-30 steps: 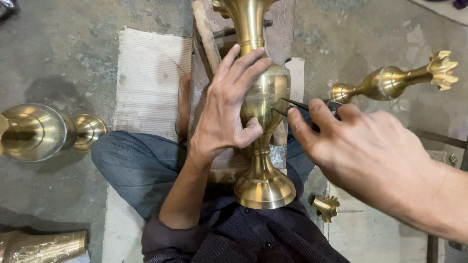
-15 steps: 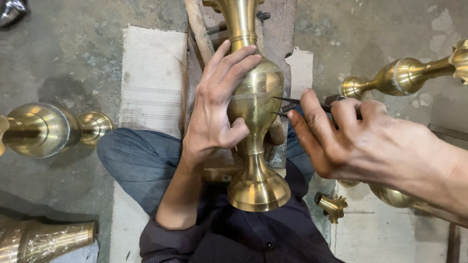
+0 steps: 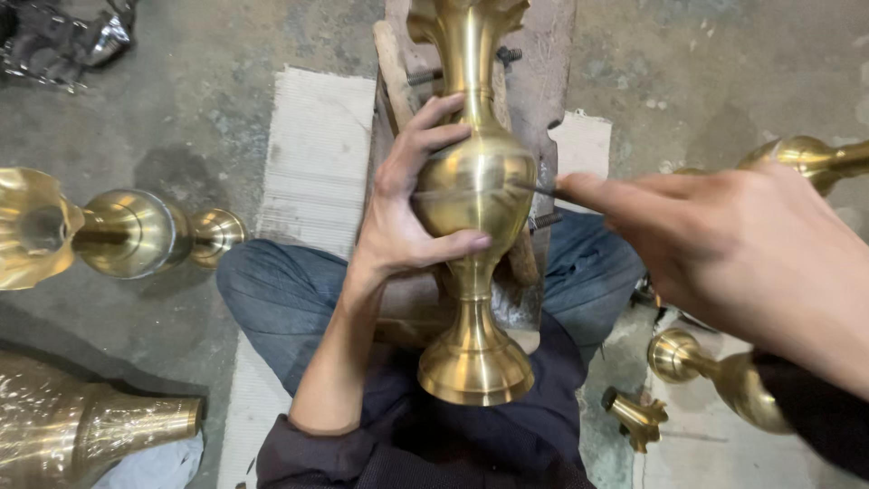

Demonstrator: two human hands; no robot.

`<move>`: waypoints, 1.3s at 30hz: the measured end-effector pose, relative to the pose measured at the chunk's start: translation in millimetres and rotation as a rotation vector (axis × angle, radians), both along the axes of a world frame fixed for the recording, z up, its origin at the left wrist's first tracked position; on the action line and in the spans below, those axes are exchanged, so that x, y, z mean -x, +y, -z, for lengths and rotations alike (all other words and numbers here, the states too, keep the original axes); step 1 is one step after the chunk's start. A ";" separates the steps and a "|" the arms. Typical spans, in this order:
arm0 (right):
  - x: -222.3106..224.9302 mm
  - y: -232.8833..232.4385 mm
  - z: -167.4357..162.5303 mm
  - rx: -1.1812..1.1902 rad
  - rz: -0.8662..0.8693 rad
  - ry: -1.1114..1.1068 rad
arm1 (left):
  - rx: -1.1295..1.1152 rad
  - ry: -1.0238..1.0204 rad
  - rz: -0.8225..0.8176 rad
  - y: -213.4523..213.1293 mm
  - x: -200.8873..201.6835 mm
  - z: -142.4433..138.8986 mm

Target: The person sits cross-legged on the floor holding a brass vase against a wooden support and uses a pointed scribing tool to scratch guide lines around the vase's body, rotating the vase to reach different sides and steadying it with the other hand.

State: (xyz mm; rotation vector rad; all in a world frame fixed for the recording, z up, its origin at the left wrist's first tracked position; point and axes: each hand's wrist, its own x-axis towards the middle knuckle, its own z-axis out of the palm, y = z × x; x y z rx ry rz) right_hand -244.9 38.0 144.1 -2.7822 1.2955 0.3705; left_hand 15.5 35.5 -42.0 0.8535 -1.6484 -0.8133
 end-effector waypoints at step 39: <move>15.8 17.3 15.3 -0.078 0.432 -0.660 | -0.308 0.131 -0.168 19.8 24.0 -4.0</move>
